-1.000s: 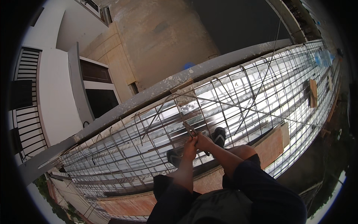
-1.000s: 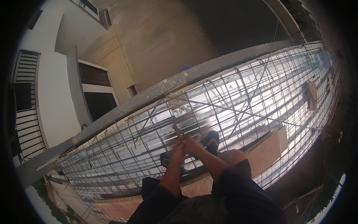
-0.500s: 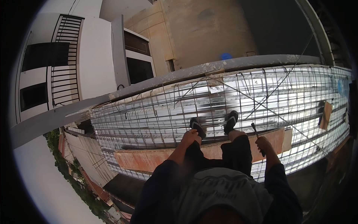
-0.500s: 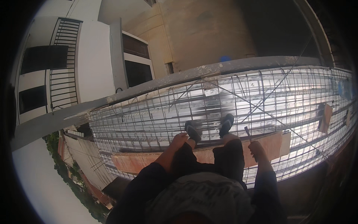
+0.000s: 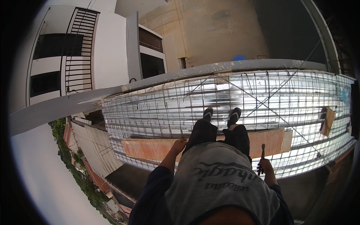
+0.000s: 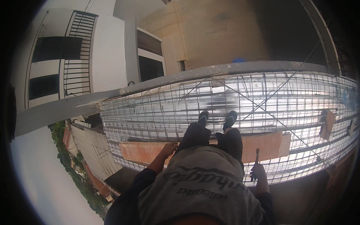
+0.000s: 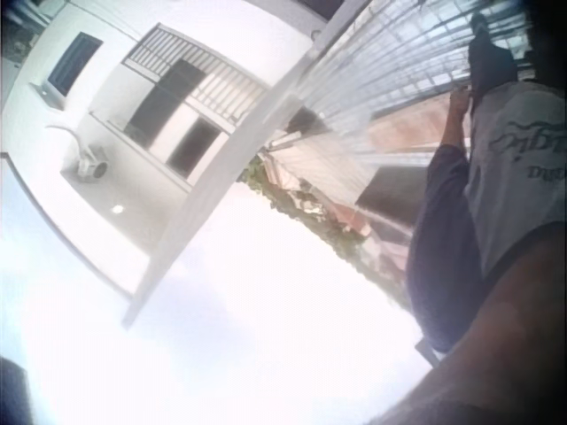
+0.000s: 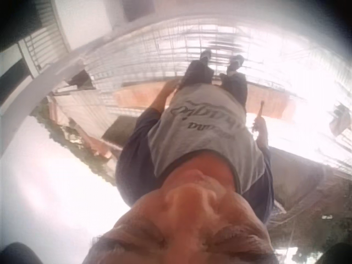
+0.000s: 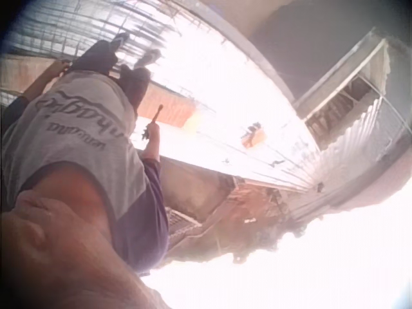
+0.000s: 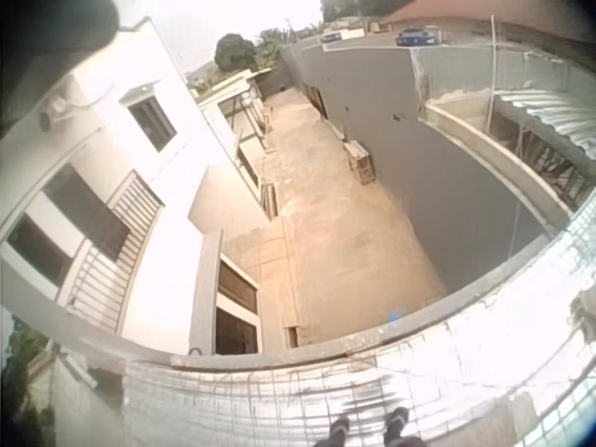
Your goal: The person secures metal scaffolding poles by tying them together with wire. They use pliers to twist and tighten the wire at multiple junctions on the scaffolding structure.
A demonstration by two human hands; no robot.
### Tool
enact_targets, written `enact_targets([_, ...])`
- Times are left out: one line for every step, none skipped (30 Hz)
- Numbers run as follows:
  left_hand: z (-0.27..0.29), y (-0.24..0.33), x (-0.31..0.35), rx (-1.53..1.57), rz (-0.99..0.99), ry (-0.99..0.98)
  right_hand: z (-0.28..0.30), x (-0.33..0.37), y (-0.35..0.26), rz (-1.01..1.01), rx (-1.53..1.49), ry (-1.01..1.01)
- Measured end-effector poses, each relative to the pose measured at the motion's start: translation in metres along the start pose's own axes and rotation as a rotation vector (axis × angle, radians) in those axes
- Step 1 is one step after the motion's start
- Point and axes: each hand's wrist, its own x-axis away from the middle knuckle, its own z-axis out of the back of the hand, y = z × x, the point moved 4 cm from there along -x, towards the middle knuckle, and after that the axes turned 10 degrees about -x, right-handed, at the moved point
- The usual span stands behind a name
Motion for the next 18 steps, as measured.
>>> enact_targets([0.002,0.012,-0.003,-0.021,-0.043,-0.033,-0.009,0.003,0.0,0.025,0.028,-0.002])
enact_targets([0.005,0.027,-0.008,-0.031,-0.046,-0.031,-0.017,0.007,-0.003,0.051,0.048,0.0])
enact_targets([0.011,0.043,-0.011,-0.046,-0.051,-0.026,-0.027,0.015,-0.006,0.063,0.03,-0.003])
enact_targets([0.018,0.055,-0.015,-0.067,-0.055,-0.022,-0.037,0.023,-0.009,0.075,0.008,-0.007])
enact_targets([0.022,0.061,-0.021,-0.051,-0.066,-0.041,-0.045,0.032,-0.009,0.106,0.0,-0.018])
enact_targets([0.028,0.065,-0.027,-0.05,-0.071,-0.042,-0.053,0.039,-0.011,0.139,-0.017,-0.025])
enact_targets([0.032,0.068,-0.031,-0.057,-0.081,-0.052,-0.06,0.05,-0.012,0.073,-0.025,-0.023])
enact_targets([0.036,0.071,-0.034,-0.063,-0.088,-0.062,-0.063,0.048,-0.005,0.076,0.018,-0.028])
enact_targets([0.038,0.08,-0.031,-0.051,-0.07,-0.079,-0.065,0.042,0.005,0.058,0.044,0.017])
enact_targets([0.041,0.087,-0.026,-0.041,-0.047,-0.093,-0.067,0.042,0.014,0.035,0.071,0.057])
enact_targets([0.047,0.081,-0.027,-0.061,-0.047,-0.105,-0.074,0.052,0.015,0.034,0.087,0.07])
enact_targets([0.055,0.073,-0.029,-0.075,-0.045,-0.111,-0.082,0.064,0.013,0.036,0.109,0.079])
enact_targets([0.062,0.069,-0.034,-0.091,-0.045,-0.118,-0.087,0.075,0.015,0.0,0.087,0.089])
enact_targets([0.067,0.07,-0.038,-0.103,-0.041,-0.13,-0.09,0.079,0.023,-0.032,0.037,0.095])
enact_targets([0.074,0.069,-0.038,-0.112,-0.031,-0.134,-0.097,0.082,0.031,-0.063,-0.006,0.093])
enact_targets([0.08,0.069,-0.04,-0.12,-0.02,-0.138,-0.101,0.084,0.04,-0.093,-0.046,0.091])
enact_targets([0.085,0.07,-0.042,-0.125,-0.014,-0.132,-0.104,0.087,0.05,-0.102,-0.088,0.1])
enact_targets([0.092,0.066,-0.045,-0.126,-0.022,-0.143,-0.109,0.089,0.058,-0.11,-0.122,0.103])
